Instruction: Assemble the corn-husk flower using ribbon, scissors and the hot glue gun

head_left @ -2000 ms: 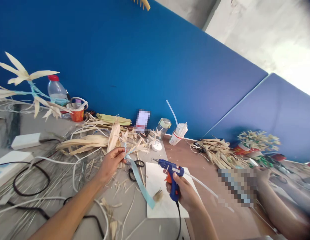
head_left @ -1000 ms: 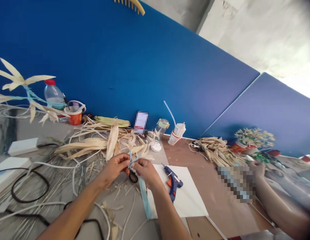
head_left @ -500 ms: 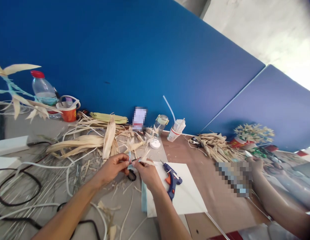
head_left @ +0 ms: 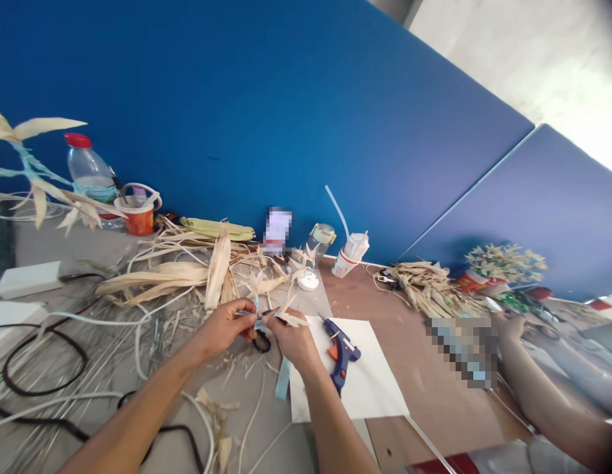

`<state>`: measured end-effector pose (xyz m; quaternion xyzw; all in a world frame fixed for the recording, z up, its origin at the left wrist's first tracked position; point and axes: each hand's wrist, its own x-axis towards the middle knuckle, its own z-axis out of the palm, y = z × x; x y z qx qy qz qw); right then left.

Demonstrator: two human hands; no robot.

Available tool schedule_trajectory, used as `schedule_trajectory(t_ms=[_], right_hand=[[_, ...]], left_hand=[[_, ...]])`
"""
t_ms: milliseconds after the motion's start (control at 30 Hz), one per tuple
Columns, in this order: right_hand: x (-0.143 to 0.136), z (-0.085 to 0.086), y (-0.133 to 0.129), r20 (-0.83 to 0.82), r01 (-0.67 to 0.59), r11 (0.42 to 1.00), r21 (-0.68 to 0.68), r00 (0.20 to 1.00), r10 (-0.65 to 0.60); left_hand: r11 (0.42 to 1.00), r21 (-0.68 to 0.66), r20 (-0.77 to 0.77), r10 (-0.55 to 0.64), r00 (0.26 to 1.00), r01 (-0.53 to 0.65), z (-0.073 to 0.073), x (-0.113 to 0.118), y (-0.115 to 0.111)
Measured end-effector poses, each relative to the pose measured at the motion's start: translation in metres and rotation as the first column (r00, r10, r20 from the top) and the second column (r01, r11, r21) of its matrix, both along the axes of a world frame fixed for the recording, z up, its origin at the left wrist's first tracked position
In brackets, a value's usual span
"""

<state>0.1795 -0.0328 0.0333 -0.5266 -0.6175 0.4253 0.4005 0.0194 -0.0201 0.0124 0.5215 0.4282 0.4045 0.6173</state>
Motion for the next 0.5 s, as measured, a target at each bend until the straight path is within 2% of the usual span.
schedule_trajectory(t_ms=[233, 500], right_hand=[[0.0011, 0.0015, 0.0008, 0.037, 0.013, 1.0, 0.005, 0.999, -0.013], [0.0035, -0.0038, 0.0, 0.071, -0.082, 0.989, 0.127, 0.995, 0.074]], left_hand=[[0.998, -0.034, 0.08, -0.05, 0.996, 0.053, 0.002, -0.0011, -0.0002], [0.996, -0.058, 0.138, -0.054, 0.989, 0.063, 0.004, -0.0016, -0.0008]])
